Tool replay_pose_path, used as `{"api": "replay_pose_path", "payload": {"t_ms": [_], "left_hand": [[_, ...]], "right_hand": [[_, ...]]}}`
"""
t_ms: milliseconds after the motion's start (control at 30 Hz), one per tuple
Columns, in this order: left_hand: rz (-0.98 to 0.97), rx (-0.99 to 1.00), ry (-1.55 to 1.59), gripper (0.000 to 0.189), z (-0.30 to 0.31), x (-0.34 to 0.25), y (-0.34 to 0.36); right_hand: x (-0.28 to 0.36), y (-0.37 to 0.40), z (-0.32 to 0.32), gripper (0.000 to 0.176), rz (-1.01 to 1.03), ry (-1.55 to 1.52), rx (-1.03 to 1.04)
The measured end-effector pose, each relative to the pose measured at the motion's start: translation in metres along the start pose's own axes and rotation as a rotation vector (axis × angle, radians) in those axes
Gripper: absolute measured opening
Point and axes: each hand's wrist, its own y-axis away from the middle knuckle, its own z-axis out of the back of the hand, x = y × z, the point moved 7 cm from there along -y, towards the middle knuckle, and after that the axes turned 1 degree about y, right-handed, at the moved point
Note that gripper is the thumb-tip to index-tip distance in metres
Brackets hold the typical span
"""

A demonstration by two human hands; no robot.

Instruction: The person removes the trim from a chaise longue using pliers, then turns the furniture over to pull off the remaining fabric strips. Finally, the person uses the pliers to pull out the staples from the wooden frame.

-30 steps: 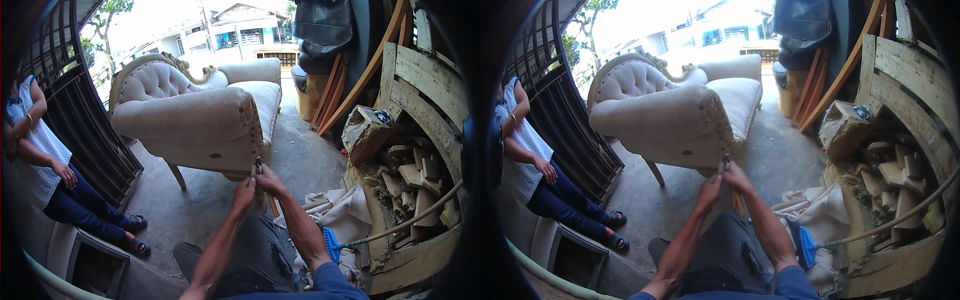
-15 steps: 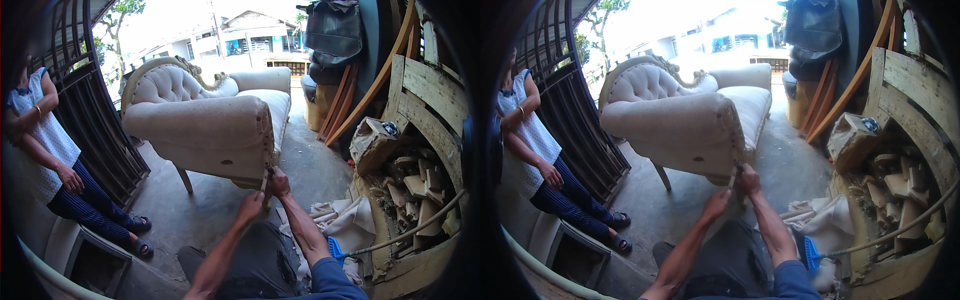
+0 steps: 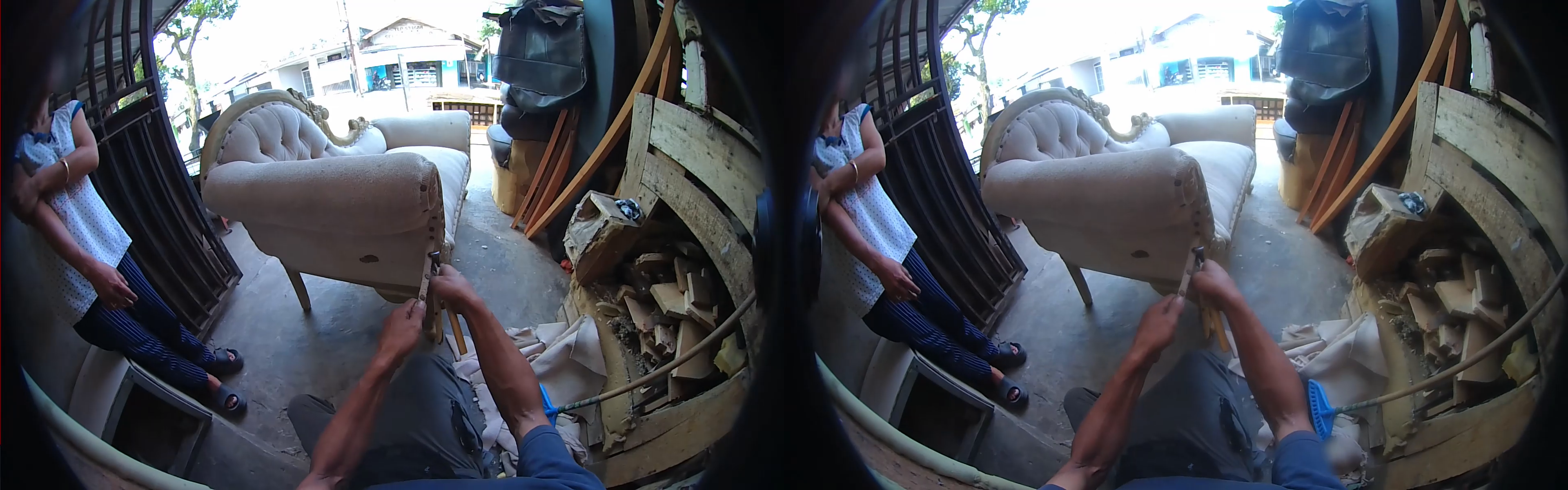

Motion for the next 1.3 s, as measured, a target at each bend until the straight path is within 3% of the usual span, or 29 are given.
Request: {"api": "replay_pose_path", "payload": {"t_ms": [100, 233, 333, 400, 533, 700, 767, 900, 967, 1100, 1167, 1300], "left_hand": [[0.037, 0.035, 0.072, 0.032, 0.001, -0.002, 0.000], [0.055, 0.033, 0.079, 0.032, 0.009, 0.002, -0.001], [0.052, 0.020, 0.023, 0.034, 0.014, 0.001, 0.001], [0.064, 0.020, -0.050, 0.035, 0.015, 0.010, 0.007], [0.005, 0.021, -0.086, 0.036, 0.014, 0.019, 0.008], [-0.060, -0.005, -0.035, 0.036, 0.006, 0.027, 0.007], [-0.042, 0.001, 0.010, 0.036, 0.010, 0.021, 0.010], [0.056, 0.088, -0.084, 0.037, 0.008, 0.025, 0.012], [0.001, 0.049, -0.033, 0.036, 0.007, 0.022, 0.008], [0.040, 0.068, -0.078, 0.035, 0.008, 0.017, 0.010], [-0.027, 0.005, -0.039, 0.036, 0.010, 0.013, 0.017], [-0.054, -0.003, -0.069, 0.036, 0.017, 0.016, 0.025]], "right_hand": [[-0.006, -0.030, 0.003, 0.030, -0.073, -0.019, 0.024], [0.007, -0.040, 0.003, 0.030, -0.014, 0.098, 0.010], [-0.025, -0.062, -0.011, 0.029, -0.072, 0.075, -0.060], [-0.029, -0.061, -0.013, 0.031, 0.157, 0.275, -0.386], [-0.045, -0.063, -0.008, 0.033, 0.219, 0.326, -0.551], [-0.057, -0.062, -0.004, 0.032, 0.323, 0.372, -0.529], [-0.069, -0.060, -0.014, 0.032, 0.282, 0.184, -0.364], [-0.068, -0.056, -0.021, 0.031, 0.294, 0.133, -0.414], [-0.057, -0.049, -0.016, 0.031, 0.160, 0.203, -0.389], [-0.056, -0.060, -0.013, 0.027, 0.097, 0.230, -0.373], [-0.061, -0.064, -0.004, 0.024, 0.364, 0.257, -0.502], [-0.040, -0.061, 0.010, 0.029, 0.539, 0.261, -0.408]]}}
